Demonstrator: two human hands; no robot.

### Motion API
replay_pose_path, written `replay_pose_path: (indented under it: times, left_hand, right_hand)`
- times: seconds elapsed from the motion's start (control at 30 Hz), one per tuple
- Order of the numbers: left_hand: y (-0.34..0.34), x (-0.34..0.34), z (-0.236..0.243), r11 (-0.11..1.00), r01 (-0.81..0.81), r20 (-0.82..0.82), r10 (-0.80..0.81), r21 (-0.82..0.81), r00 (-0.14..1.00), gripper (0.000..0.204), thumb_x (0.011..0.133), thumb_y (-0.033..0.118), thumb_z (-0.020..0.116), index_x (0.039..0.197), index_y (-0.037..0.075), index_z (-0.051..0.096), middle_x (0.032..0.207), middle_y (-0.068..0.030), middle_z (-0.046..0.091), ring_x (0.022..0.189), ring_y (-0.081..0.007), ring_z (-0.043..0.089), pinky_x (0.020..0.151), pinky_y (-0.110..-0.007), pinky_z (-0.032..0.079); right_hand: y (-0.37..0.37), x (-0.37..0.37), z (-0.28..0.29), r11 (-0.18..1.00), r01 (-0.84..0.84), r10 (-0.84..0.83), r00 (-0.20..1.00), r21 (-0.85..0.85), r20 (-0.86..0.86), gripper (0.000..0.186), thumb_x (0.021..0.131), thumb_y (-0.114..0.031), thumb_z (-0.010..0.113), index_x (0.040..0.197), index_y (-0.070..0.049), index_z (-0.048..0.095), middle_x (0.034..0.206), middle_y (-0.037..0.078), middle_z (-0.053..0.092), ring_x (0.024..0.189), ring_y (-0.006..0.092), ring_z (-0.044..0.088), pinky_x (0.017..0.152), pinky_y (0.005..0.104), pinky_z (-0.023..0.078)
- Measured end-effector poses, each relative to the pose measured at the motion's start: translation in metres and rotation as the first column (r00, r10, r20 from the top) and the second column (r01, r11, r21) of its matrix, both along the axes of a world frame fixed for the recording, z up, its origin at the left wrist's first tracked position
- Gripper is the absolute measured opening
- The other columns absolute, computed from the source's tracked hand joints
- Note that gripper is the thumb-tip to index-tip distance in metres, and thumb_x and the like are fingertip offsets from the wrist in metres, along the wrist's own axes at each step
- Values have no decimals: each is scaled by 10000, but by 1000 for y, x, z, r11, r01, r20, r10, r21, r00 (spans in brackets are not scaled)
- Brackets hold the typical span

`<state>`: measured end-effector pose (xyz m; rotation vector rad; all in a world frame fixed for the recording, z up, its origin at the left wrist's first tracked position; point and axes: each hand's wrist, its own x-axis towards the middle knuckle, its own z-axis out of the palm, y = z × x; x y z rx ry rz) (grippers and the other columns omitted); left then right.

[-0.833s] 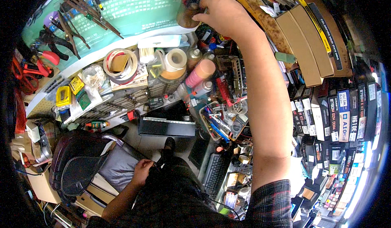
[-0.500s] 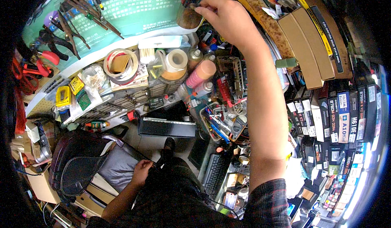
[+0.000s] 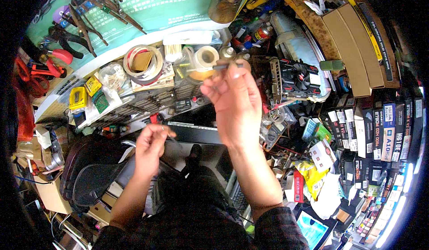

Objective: The person repairs an electronic keyboard by soldering a small component onto the circuit board. They use a soldering iron and solder wire to attach the component, then test the keyboard by pressing keys and using a multimeter to check the circuit.

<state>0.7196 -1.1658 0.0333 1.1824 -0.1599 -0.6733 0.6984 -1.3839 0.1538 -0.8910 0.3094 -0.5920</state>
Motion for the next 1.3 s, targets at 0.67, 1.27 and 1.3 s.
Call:
replay_pose_path:
  times: [0.67,1.27,1.3]
  left_hand:
    - [-69,14,81,943,-102,44,122,-317,992,111,1040,42,650,1150,29,644,1044,-96,742,715,-42,469,632,-219,340]
    - [-72,11,73,923,-108,34,130,-370,991,152,1009,-33,668,1157,-17,640,1093,-103,740,1031,-154,713,930,-291,541]
    - [-73,11,73,923,-109,37,132,-368,991,152,1009,-35,668,1157,-17,641,1092,-103,740,1027,-152,713,925,-288,542]
  right_hand:
    - [25,-35,-32,998,-51,54,996,-42,70,223,1114,-210,546,1207,-22,622,1187,95,691,1029,208,708,953,402,567]
    - [31,-40,-49,999,46,-47,999,10,24,136,1095,-185,596,1105,-58,644,1032,68,698,975,179,671,937,386,569]
    - [32,-41,-50,999,51,-51,998,10,28,130,1094,-182,599,1095,-60,642,1029,67,697,973,178,669,939,385,568]
